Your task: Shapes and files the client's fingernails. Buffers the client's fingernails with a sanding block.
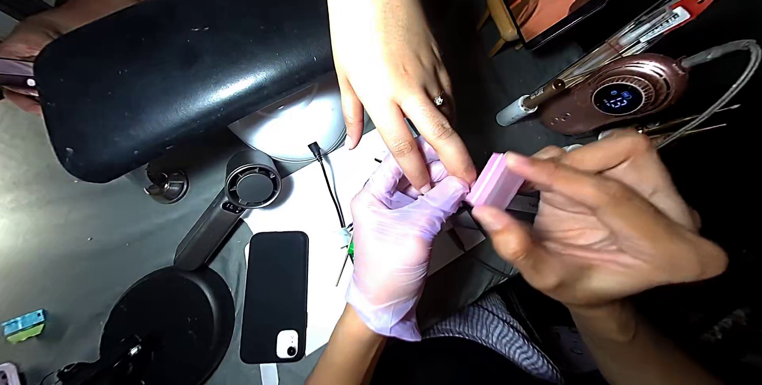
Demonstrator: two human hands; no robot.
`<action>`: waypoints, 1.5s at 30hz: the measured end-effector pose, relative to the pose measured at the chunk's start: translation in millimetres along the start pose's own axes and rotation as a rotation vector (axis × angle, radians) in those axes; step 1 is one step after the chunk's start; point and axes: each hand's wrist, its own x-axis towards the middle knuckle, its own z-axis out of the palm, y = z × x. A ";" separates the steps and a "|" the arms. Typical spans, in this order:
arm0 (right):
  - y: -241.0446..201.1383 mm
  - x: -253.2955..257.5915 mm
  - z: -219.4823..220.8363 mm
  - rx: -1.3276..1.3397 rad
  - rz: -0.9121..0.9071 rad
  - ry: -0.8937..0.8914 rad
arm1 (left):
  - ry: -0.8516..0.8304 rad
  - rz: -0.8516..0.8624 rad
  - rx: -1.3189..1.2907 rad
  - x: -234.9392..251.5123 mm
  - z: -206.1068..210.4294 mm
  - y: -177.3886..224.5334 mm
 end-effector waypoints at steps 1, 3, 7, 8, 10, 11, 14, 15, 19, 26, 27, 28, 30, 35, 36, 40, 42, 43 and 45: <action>-1.8 -0.7 0.8 0.009 -0.009 -0.001 | 0.004 -0.002 0.006 0.6 -0.4 -0.2; 0.4 1.4 -1.7 -0.003 -0.033 -0.009 | -0.004 -0.007 0.018 1.5 -1.7 0.1; -2.3 -1.0 -2.9 -0.028 -0.073 -0.033 | -0.025 -0.040 0.017 2.6 -1.8 1.2; -5.8 -7.5 -3.0 0.004 -0.070 -0.056 | -0.031 -0.054 -0.002 2.5 -1.4 0.8; -10.3 -16.3 -9.6 0.028 -0.061 -0.089 | -0.100 -0.053 -0.093 3.3 -0.3 -1.3; -10.5 -17.6 -16.7 0.011 -0.048 -0.089 | -0.129 -0.026 -0.159 4.2 0.5 -3.7; -3.5 -9.3 -38.0 -0.053 -0.038 -0.079 | -0.168 0.036 -0.223 5.4 0.2 -7.6; -1.9 -4.7 -39.6 -0.063 -0.048 -0.077 | -0.171 0.039 -0.221 4.9 0.3 -7.7; 1.1 12.7 -33.1 -0.040 -0.089 -0.111 | -0.153 0.052 -0.235 2.6 3.3 -8.0; 2.9 28.1 -21.0 -0.005 -0.135 -0.190 | -0.111 0.087 -0.107 4.2 -2.7 -6.2; 2.3 28.0 -20.5 -0.014 -0.139 -0.198 | -0.109 0.093 -0.092 3.9 -3.4 -6.5; 1.0 26.8 -19.7 -0.016 -0.138 -0.208 | -0.100 0.095 -0.076 3.8 -3.9 -6.9; 2.2 27.5 -19.8 -0.018 -0.147 -0.210 | -0.086 0.085 -0.065 4.1 -4.8 -6.6; 3.8 19.5 -20.9 -0.069 -0.185 -0.191 | -0.082 0.077 -0.084 3.8 -5.2 -6.7; 4.0 19.0 -21.9 -0.086 -0.190 -0.183 | -0.082 0.070 -0.089 3.6 -5.1 -6.7; -1.6 12.5 -21.9 -0.127 -0.224 -0.202 | -0.097 0.040 -0.115 3.2 -3.1 -5.5; -4.9 -3.8 -19.5 -0.074 -0.232 -0.237 | -0.100 0.022 -0.118 2.7 -4.0 -4.7; -5.2 -8.8 -19.9 -0.076 -0.217 -0.214 | -0.109 0.019 -0.132 2.7 -4.7 -4.0; -2.5 -3.6 -25.7 -0.134 -0.168 -0.120 | -0.135 0.040 -0.173 3.8 -6.3 -4.2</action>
